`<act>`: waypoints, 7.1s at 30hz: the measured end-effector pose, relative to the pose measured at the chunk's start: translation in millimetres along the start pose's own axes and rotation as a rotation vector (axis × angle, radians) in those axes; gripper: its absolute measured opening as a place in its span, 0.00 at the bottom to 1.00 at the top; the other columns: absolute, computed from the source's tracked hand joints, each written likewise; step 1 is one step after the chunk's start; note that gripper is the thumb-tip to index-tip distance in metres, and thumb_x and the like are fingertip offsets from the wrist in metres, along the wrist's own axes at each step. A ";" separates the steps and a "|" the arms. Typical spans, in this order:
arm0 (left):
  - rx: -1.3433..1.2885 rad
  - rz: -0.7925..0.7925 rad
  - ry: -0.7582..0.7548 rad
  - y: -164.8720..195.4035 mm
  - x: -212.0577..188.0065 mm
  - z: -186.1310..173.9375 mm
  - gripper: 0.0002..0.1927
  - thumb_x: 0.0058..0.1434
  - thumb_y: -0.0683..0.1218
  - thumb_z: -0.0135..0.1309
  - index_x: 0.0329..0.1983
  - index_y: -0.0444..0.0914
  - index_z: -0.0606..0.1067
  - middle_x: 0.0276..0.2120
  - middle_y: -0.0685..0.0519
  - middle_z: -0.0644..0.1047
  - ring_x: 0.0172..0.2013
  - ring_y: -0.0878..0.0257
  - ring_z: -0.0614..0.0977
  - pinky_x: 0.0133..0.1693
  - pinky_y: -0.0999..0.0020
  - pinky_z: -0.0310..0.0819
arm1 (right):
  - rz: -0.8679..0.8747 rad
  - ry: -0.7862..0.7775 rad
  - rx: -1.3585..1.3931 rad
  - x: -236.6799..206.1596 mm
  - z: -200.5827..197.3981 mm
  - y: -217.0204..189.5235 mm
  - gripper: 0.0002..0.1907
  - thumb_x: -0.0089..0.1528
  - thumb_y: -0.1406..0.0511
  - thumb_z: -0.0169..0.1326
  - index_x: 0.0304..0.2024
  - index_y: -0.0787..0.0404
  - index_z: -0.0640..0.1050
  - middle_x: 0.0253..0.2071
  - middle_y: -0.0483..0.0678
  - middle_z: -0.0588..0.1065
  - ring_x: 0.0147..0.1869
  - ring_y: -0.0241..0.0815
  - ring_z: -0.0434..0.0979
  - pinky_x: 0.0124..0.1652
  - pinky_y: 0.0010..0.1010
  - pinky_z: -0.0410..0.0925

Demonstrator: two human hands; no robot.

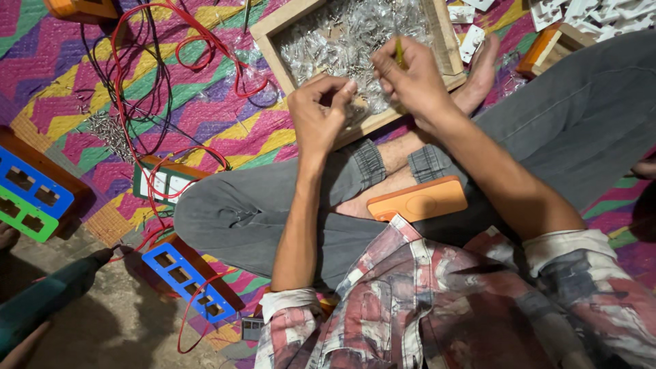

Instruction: The person sits cross-legged on the floor with a wooden tray of small metal fasteners on their lap. They pick fasteners one at a time from the tray, occasionally using a small screwdriver-like tool to help lift them, and place the selected pieces aside while other hands sort colorful plastic switch plates nearby.

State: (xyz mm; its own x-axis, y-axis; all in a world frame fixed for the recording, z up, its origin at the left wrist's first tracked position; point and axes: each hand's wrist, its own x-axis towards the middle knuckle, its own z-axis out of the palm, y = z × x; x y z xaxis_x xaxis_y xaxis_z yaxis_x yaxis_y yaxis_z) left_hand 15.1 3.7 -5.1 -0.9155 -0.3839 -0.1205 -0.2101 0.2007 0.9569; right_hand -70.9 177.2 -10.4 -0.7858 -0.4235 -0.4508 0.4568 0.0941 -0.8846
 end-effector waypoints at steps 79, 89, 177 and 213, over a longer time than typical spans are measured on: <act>-0.488 -0.136 -0.126 -21.7 -4.2 28.8 0.05 0.68 0.40 0.60 0.45 0.32 0.80 0.34 0.58 0.79 0.33 0.74 0.74 0.35 0.78 0.68 | -0.287 -0.268 -0.471 -6.1 -26.8 -33.6 0.12 0.71 0.70 0.60 0.54 0.68 0.75 0.41 0.43 0.76 0.47 0.29 0.76 0.47 0.21 0.70; -0.663 -0.153 -0.117 -27.9 -2.8 31.5 0.06 0.67 0.37 0.59 0.46 0.32 0.77 0.35 0.53 0.81 0.34 0.70 0.81 0.39 0.75 0.76 | -0.269 -0.247 -0.546 -7.1 -23.6 -30.8 0.14 0.66 0.65 0.65 0.51 0.67 0.81 0.40 0.42 0.77 0.42 0.26 0.73 0.39 0.21 0.66; 0.264 0.494 0.245 2.8 -4.4 24.3 0.15 0.53 0.30 0.55 0.44 0.33 0.76 0.37 0.46 0.80 0.38 0.52 0.81 0.41 0.60 0.76 | -0.072 -0.196 -0.126 -23.2 12.5 6.8 0.04 0.75 0.68 0.44 0.51 0.59 0.64 0.30 0.38 0.63 0.29 0.25 0.57 0.26 0.21 0.53; -0.190 -0.013 0.143 -8.6 0.8 39.7 0.08 0.65 0.40 0.61 0.41 0.32 0.75 0.31 0.51 0.75 0.31 0.66 0.73 0.32 0.70 0.68 | 0.191 -0.193 0.178 -21.7 20.8 -3.9 0.06 0.75 0.63 0.43 0.53 0.50 0.62 0.32 0.40 0.65 0.26 0.25 0.55 0.22 0.17 0.46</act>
State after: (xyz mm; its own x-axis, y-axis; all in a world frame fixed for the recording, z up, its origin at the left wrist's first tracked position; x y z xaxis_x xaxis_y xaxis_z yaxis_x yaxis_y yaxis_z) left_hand 2.5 37.5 -23.9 -0.8527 -0.5114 -0.1071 -0.1405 0.0270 0.9897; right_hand -47.0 167.3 5.3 -0.5929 -0.5779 -0.5608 0.6676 0.0367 -0.7436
